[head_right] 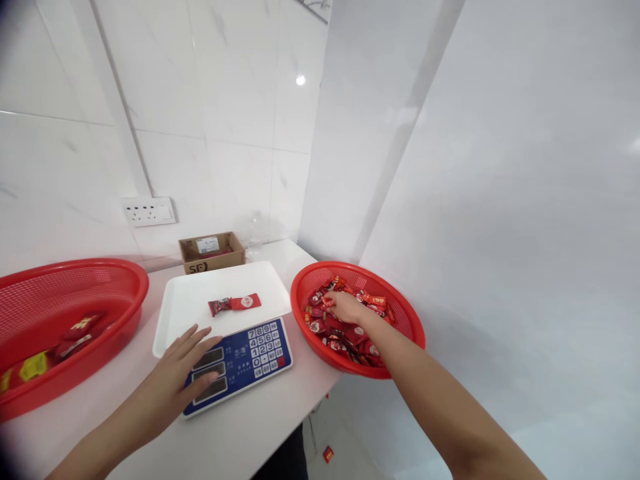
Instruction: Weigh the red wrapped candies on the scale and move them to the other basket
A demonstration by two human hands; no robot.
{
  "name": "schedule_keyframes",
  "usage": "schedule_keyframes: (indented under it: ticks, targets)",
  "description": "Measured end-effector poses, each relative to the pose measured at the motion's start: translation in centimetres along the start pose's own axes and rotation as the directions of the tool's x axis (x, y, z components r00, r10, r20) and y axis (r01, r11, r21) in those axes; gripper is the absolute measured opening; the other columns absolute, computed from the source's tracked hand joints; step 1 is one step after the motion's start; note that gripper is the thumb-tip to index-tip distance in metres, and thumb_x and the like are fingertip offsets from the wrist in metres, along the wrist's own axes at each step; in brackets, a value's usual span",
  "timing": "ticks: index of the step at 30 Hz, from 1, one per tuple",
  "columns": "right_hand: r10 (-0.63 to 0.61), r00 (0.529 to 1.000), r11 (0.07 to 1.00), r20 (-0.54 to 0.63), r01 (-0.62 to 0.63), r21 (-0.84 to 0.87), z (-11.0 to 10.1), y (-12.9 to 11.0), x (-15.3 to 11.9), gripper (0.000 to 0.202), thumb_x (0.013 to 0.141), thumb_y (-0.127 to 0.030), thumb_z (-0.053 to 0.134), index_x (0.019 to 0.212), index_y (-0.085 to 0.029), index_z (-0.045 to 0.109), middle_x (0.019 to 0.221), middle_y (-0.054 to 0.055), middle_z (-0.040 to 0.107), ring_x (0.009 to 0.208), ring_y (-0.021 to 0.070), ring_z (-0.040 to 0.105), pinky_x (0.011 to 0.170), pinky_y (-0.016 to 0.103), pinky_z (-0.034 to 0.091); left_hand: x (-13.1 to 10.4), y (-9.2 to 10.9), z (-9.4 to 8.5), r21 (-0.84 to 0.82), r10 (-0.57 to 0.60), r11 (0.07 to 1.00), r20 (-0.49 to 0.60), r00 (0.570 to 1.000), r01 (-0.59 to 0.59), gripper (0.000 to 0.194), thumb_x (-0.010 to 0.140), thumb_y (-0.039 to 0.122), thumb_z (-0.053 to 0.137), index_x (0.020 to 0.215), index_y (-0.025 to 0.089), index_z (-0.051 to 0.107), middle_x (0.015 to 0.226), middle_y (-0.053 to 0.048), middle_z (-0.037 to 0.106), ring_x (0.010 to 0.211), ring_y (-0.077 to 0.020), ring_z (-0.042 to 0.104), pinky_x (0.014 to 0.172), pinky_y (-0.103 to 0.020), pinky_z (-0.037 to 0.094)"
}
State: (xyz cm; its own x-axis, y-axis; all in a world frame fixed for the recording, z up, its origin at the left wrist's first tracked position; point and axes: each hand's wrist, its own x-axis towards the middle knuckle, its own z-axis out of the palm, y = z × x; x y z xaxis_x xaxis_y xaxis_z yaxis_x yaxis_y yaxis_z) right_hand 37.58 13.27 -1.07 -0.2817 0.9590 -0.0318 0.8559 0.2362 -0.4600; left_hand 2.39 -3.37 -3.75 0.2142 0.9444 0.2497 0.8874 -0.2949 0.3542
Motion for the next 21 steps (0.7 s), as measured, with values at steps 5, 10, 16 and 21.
schedule_keyframes:
  ticks: [5, 10, 16, 21]
  targets:
    - [-0.085, 0.989, 0.987, -0.119, 0.1, 0.129, -1.5, -4.9, 1.3, 0.028, 0.078, -0.026, 0.055, 0.106, -0.021, 0.056, 0.105, 0.006, 0.065, 0.09, 0.0187, 0.061, 0.077, 0.029, 0.046, 0.1, 1.0, -0.7, -0.012, -0.036, 0.999, 0.068, 0.997, 0.037, 0.044, 0.086, 0.037, 0.047, 0.128, 0.027, 0.047, 0.143, -0.006, 0.039, 0.136, -0.029, 0.02, 0.105, -0.053, 0.028]
    - [-0.291, 0.953, 0.925, -0.085, 0.303, 0.228, 0.8, -11.0, 1.5, 0.028, 0.075, -0.021, 0.058, 0.103, -0.023, 0.058, 0.102, 0.001, 0.066, 0.094, 0.0186, 0.059, 0.086, 0.032, 0.043, -0.1, 1.6, -1.2, -0.027, -0.034, 0.999, 0.074, 0.997, 0.036, 0.044, 0.085, 0.036, 0.049, 0.128, 0.027, 0.047, 0.142, -0.007, 0.04, 0.135, -0.0294, 0.021, 0.105, -0.054, 0.028]
    - [-0.569, 0.822, 0.801, -0.011, 0.557, 0.219, 5.1, -15.5, 1.1, 0.04, 0.079, -0.02, 0.054, 0.119, -0.025, 0.055, 0.125, 0.006, 0.055, 0.116, 0.0203, 0.049, 0.099, 0.039, 0.035, -0.9, 1.0, -1.6, -0.038, -0.057, 0.998, 0.043, 0.997, 0.059, 0.043, 0.085, 0.035, 0.05, 0.127, 0.026, 0.048, 0.141, -0.008, 0.041, 0.135, -0.0299, 0.023, 0.104, -0.054, 0.029]
    - [-0.655, 0.736, 0.749, 0.173, 0.663, 0.016, 6.5, -16.5, 0.5, 0.05, 0.077, -0.037, 0.062, 0.124, -0.022, 0.055, 0.14, 0.014, 0.039, 0.129, 0.0306, 0.032, 0.104, 0.048, 0.027, -1.3, 0.9, -2.2, -0.023, -0.084, 0.996, 0.068, 0.994, 0.086, 0.043, 0.086, 0.037, 0.047, 0.128, 0.027, 0.047, 0.143, -0.007, 0.037, 0.136, -0.0295, 0.02, 0.105, -0.054, 0.027]
